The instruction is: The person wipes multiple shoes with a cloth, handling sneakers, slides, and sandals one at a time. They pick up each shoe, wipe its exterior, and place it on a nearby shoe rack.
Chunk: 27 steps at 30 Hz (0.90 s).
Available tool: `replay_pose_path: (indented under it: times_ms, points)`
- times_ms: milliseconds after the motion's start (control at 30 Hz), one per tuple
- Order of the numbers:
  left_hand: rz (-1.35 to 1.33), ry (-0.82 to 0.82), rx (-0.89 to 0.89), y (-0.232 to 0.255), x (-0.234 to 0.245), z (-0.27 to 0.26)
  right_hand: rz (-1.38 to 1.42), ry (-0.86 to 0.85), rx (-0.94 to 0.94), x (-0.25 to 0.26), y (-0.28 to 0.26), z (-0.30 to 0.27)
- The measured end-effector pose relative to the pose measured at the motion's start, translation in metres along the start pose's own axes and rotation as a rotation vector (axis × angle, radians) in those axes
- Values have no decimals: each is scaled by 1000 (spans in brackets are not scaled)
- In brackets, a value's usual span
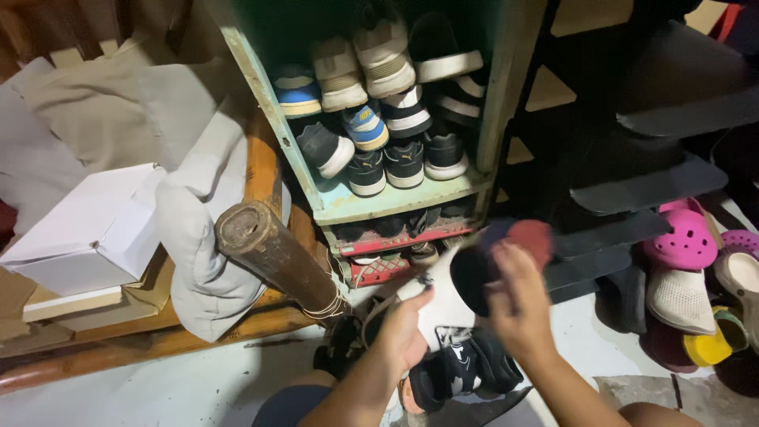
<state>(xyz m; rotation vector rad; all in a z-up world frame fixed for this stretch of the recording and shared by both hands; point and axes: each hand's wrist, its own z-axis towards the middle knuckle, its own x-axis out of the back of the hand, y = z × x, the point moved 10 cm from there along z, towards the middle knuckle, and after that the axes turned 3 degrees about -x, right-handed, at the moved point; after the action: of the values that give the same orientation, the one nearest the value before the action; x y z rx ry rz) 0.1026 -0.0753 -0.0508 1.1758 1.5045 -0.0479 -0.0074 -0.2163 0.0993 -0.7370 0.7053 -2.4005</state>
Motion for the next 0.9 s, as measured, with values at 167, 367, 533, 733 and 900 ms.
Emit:
replay_pose_path:
  times_ms: [167, 367, 533, 733, 900]
  points:
    - [158, 28, -91, 7, -7, -11, -91, -23, -586, 12, 53, 8]
    - [481, 5, -350, 19, -27, -22, -173, -23, -38, 14, -14, 22]
    - [697, -115, -553, 22, -46, -34, -240, -175, -256, 3, 6, 24]
    - [1108, -153, -747, 32, -71, -52, -178, -17, -115, 13, -9, 18]
    - [1242, -99, -617, 25, -61, -52, -127, -243, -86, -21, -10, 5]
